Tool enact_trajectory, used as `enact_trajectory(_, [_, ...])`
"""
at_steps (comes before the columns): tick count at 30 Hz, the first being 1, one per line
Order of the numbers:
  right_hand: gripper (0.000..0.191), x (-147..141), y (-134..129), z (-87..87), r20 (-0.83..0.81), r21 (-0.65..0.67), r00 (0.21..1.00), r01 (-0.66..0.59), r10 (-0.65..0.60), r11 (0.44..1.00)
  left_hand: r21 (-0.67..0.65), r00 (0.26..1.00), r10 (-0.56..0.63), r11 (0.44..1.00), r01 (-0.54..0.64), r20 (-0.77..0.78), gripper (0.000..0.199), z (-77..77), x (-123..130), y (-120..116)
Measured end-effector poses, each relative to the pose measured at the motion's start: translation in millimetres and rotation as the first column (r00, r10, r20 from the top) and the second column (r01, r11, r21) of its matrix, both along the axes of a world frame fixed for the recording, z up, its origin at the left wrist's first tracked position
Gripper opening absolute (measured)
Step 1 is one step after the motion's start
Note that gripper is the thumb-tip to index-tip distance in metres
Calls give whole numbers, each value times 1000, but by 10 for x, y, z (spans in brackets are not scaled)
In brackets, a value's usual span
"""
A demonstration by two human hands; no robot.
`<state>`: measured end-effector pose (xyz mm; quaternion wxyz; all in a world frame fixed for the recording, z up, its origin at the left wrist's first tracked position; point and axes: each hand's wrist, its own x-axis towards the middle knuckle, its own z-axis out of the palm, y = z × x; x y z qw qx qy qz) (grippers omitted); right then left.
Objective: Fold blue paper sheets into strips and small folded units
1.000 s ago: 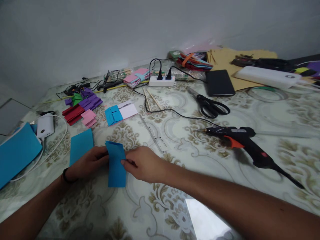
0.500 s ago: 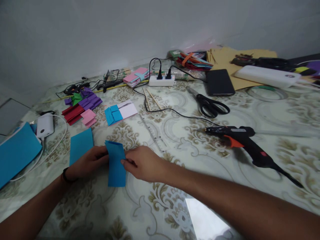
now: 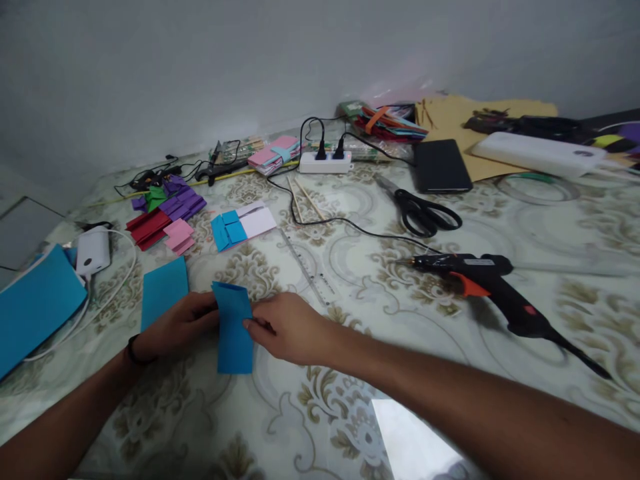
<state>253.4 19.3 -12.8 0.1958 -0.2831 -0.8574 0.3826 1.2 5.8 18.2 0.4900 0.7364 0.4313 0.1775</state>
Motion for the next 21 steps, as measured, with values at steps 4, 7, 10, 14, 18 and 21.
enact_trajectory(4, [38,-1,1,6,-21,-22,1000,-12,12,1000,2,1000,4,1000,-4,4,36,-2,-15,-17])
enact_trajectory(7, [38,0,-2,5,-28,-26,1000,-9,8,1000,-4,996,67,998,-67,63,33,39,-64,7])
enact_trajectory(10, [39,-2,-4,-1,-36,-20,999,0,-1,1000,162,954,297,941,-298,32,27,122,-188,115])
enact_trajectory(14, [41,-10,-3,-3,-21,-12,1000,15,-15,1000,537,744,647,693,-481,-169,24,210,-519,348])
enact_trajectory(18, [41,-15,0,7,-13,-13,1000,12,-12,1000,597,550,704,694,-402,-448,43,233,-894,484])
enact_trajectory(21, [41,-12,-1,9,-7,-5,1000,15,-15,1000,534,527,610,786,-310,-592,65,237,-1048,482])
